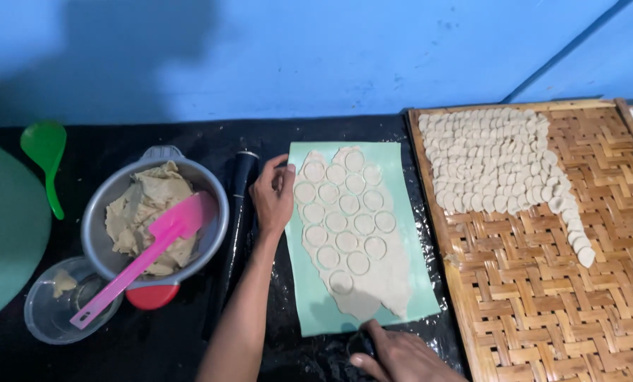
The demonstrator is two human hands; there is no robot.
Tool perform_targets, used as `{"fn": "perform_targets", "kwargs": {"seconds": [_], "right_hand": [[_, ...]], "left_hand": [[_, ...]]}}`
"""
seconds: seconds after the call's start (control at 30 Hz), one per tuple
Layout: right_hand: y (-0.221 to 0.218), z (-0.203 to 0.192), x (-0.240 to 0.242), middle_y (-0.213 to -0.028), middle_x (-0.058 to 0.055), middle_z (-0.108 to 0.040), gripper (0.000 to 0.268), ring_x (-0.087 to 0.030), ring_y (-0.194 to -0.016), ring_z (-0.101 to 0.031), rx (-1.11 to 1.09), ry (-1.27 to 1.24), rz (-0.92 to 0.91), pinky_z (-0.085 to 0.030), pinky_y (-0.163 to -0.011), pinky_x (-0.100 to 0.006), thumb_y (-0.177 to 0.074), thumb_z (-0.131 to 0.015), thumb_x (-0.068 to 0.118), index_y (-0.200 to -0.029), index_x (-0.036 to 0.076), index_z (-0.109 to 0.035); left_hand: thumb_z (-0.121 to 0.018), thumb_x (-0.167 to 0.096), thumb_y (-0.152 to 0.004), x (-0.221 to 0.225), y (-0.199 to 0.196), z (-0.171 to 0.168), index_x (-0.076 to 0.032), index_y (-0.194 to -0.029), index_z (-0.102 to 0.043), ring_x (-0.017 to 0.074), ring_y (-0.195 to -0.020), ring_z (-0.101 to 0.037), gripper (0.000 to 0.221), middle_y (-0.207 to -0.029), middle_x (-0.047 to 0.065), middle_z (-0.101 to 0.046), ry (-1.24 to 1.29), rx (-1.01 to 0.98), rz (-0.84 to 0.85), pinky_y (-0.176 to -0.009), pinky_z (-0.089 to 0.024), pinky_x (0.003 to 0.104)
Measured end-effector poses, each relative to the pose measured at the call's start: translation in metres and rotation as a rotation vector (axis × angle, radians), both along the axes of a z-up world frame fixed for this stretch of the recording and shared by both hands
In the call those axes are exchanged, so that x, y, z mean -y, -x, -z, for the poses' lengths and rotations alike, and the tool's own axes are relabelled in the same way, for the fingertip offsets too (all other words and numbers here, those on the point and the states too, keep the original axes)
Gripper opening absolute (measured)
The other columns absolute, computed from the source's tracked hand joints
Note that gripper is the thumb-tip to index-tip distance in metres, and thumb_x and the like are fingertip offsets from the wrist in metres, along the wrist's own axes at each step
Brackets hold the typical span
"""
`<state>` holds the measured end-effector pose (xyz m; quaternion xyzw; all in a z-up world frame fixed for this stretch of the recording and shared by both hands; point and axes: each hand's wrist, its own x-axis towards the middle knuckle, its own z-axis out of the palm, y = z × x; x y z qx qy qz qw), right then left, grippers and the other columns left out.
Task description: Rolling out dough, cutting small circular pieces with a tool, and transferring them to a drying tray.
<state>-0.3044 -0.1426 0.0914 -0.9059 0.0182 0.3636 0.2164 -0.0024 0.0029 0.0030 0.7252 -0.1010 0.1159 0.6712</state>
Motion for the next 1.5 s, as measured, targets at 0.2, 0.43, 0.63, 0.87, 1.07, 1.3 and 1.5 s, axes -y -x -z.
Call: {"fn": "perform_targets", "kwargs": {"seconds": [0.2, 0.43, 0.63, 0.87, 1.07, 1.3, 1.5], "right_hand": [[-0.041, -0.015, -0.016, -0.090, -0.027, -0.070, 0.058, -0.047, -0.085, -0.067, 0.387, -0.019, 0.135, -0.054, -0.074, -0.052, -0.102, -0.049, 0.051, -0.121, -0.004, -0.050], [-0.075, -0.034, -0.013, -0.088, -0.022, -0.072, 0.053, -0.042, -0.083, -0.071, 0.298, 0.182, 0.351, -0.055, -0.075, -0.048, -0.097, -0.052, 0.051, -0.118, 0.003, -0.050], [-0.097, -0.016, -0.010, -0.107, -0.022, -0.063, 0.057, -0.037, -0.086, -0.070, 0.409, 0.232, 0.233, -0.059, -0.068, -0.046, -0.098, -0.052, 0.049, -0.129, 0.001, -0.046], [-0.106, 0.015, -0.018, -0.099, -0.017, -0.062, 0.051, -0.033, -0.087, -0.070, 0.515, 0.395, 0.124, -0.058, -0.062, -0.044, -0.100, -0.053, 0.050, -0.112, 0.000, -0.051], [-0.101, 0.030, -0.007, -0.090, -0.017, -0.060, 0.047, -0.030, -0.075, -0.069, 0.639, 0.461, -0.015, -0.056, -0.050, -0.040, -0.101, -0.051, 0.044, -0.114, -0.001, -0.051], [-0.098, 0.037, -0.005, -0.095, -0.020, -0.060, 0.046, -0.033, -0.074, -0.069, 0.657, 0.451, -0.046, -0.056, -0.049, -0.039, -0.102, -0.049, 0.041, -0.117, -0.002, -0.049], [-0.099, -0.004, 0.015, -0.103, -0.024, -0.068, 0.050, -0.044, -0.085, -0.070, 0.494, 0.267, 0.321, -0.056, -0.070, -0.050, -0.101, -0.053, 0.045, -0.124, 0.001, -0.047]], "left_hand": [[-0.072, -0.027, -0.097, 0.000, -0.008, 0.016, -0.001, -0.121, -0.067, 0.0121, -0.076, -0.068, 0.035, -0.091, 0.009, -0.077, -0.010, 0.010, 0.023, -0.070, -0.052, 0.028], [-0.074, -0.024, -0.096, -0.001, -0.006, 0.011, 0.001, -0.131, -0.056, 0.0090, -0.069, -0.054, 0.047, -0.096, 0.009, -0.075, 0.054, -0.048, 0.072, -0.067, -0.049, 0.027], [-0.074, -0.018, -0.096, 0.000, -0.005, 0.008, 0.001, -0.131, -0.056, 0.0078, -0.069, -0.054, 0.045, -0.097, 0.009, -0.075, 0.081, -0.039, 0.096, -0.064, -0.049, 0.024], [-0.075, -0.018, -0.096, -0.002, -0.008, 0.012, 0.001, -0.131, -0.056, 0.0080, -0.070, -0.058, 0.044, -0.098, 0.009, -0.075, 0.050, -0.005, 0.082, -0.065, -0.050, 0.024], [-0.074, -0.017, -0.096, 0.001, -0.007, 0.012, 0.000, -0.131, -0.056, 0.0088, -0.071, -0.058, 0.043, -0.099, 0.010, -0.075, 0.053, -0.017, 0.090, -0.065, -0.050, 0.025], [-0.072, -0.013, -0.095, 0.000, -0.006, 0.015, 0.000, -0.132, -0.056, 0.0095, -0.072, -0.060, 0.043, -0.103, 0.011, -0.076, 0.059, -0.028, 0.086, -0.068, -0.051, 0.027], [-0.072, -0.011, -0.093, 0.000, -0.006, 0.014, 0.000, -0.132, -0.055, 0.0101, -0.071, -0.061, 0.044, -0.102, 0.013, -0.076, 0.041, -0.044, 0.092, -0.067, -0.052, 0.027]]}}
